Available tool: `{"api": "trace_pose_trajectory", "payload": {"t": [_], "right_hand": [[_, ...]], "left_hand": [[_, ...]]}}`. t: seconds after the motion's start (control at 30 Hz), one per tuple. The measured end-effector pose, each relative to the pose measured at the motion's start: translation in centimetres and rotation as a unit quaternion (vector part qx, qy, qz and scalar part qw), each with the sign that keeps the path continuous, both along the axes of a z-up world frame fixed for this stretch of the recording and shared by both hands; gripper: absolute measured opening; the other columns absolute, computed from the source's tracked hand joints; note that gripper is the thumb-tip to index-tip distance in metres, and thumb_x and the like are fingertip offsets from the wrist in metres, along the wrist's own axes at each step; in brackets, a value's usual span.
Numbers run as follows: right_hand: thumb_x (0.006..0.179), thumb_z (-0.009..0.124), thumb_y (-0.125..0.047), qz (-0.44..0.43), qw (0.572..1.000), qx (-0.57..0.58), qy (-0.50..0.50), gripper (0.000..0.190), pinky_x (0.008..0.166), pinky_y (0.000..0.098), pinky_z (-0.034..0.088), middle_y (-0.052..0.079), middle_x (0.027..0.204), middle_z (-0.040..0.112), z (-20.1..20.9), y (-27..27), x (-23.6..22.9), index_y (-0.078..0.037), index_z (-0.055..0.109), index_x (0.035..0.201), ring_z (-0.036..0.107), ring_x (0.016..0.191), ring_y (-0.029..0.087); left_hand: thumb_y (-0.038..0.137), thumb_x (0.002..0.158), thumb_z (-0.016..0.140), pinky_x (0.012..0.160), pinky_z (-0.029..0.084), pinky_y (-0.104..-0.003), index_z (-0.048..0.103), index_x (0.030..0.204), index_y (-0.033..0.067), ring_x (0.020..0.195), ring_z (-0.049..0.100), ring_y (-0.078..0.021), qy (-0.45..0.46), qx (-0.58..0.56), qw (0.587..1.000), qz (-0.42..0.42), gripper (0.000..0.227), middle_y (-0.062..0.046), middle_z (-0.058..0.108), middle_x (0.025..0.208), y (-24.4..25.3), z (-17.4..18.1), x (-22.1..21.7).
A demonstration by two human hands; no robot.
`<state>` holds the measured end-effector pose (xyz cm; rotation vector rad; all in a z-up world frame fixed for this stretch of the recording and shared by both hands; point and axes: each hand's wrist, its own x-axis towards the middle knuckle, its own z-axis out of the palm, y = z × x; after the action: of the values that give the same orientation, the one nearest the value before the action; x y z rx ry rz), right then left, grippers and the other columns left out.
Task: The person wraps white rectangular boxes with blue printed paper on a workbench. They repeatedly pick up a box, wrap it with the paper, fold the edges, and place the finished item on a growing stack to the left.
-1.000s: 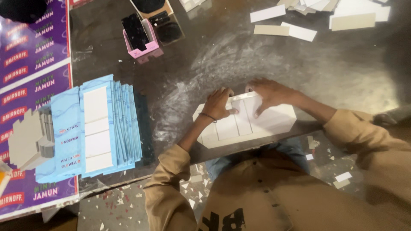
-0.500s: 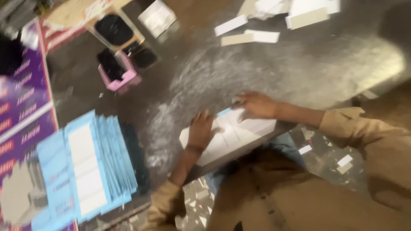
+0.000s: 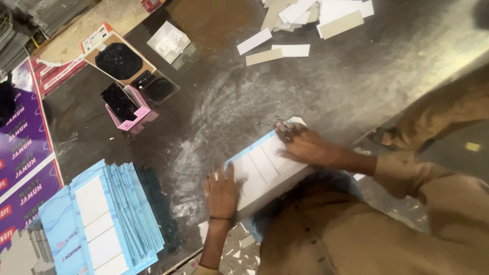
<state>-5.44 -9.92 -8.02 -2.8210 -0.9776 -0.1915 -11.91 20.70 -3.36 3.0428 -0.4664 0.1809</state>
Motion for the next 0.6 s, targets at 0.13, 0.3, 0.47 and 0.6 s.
{"api": "trace_pose_trajectory", "payload": {"t": [0.13, 0.3, 0.47, 0.6], "right_hand": [[0.088, 0.061, -0.061, -0.029, 0.996, 0.038, 0.077, 0.097, 0.119, 0.0474, 0.023, 0.029, 0.154, 0.037, 1.6, 4.2, -1.2, 0.010, 0.034, 0.148, 0.033, 0.145, 0.040], [0.082, 0.069, -0.057, 0.002, 0.987, 0.040, 0.157, 0.099, 0.119, 0.0457, 0.023, 0.025, 0.158, 0.033, 1.8, 8.3, -1.1, 0.005, 0.032, 0.150, 0.029, 0.148, 0.038], [0.089, 0.066, -0.048, 0.024, 0.994, 0.036, 0.102, 0.087, 0.118, 0.0485, 0.025, 0.031, 0.155, 0.034, 0.2, 9.4, -1.3, 0.011, 0.036, 0.146, 0.033, 0.144, 0.042], [0.094, 0.063, -0.039, 0.080, 0.994, 0.023, 0.065, 0.068, 0.120, 0.0493, 0.029, 0.029, 0.160, 0.035, -0.7, 12.7, -3.1, 0.007, 0.043, 0.140, 0.036, 0.147, 0.041]], "left_hand": [[0.056, 0.088, 0.064, 0.108, 0.036, -0.058, 0.056, 0.138, 0.0109, 0.128, 0.051, -0.0357, -0.003, -0.016, 1.000, -0.002, 0.068, -0.019, 0.056, 0.141, 0.1, -0.2, 0.4], [0.058, 0.082, 0.070, 0.105, 0.039, -0.053, 0.055, 0.140, 0.0045, 0.119, 0.059, -0.0323, 0.025, -0.049, 0.998, 0.009, 0.080, -0.014, 0.063, 0.132, 0.8, -1.6, 1.2], [0.045, 0.082, 0.073, 0.100, 0.045, -0.046, 0.056, 0.137, -0.0013, 0.106, 0.063, -0.0352, 0.002, -0.082, 0.997, -0.014, 0.074, -0.017, 0.065, 0.123, 1.1, -1.9, 0.7], [0.021, 0.092, 0.064, 0.102, 0.045, -0.047, 0.057, 0.142, 0.0021, 0.108, 0.064, -0.0321, 0.040, -0.134, 0.989, -0.044, 0.053, -0.014, 0.065, 0.122, 2.7, -1.1, 1.2]]}}
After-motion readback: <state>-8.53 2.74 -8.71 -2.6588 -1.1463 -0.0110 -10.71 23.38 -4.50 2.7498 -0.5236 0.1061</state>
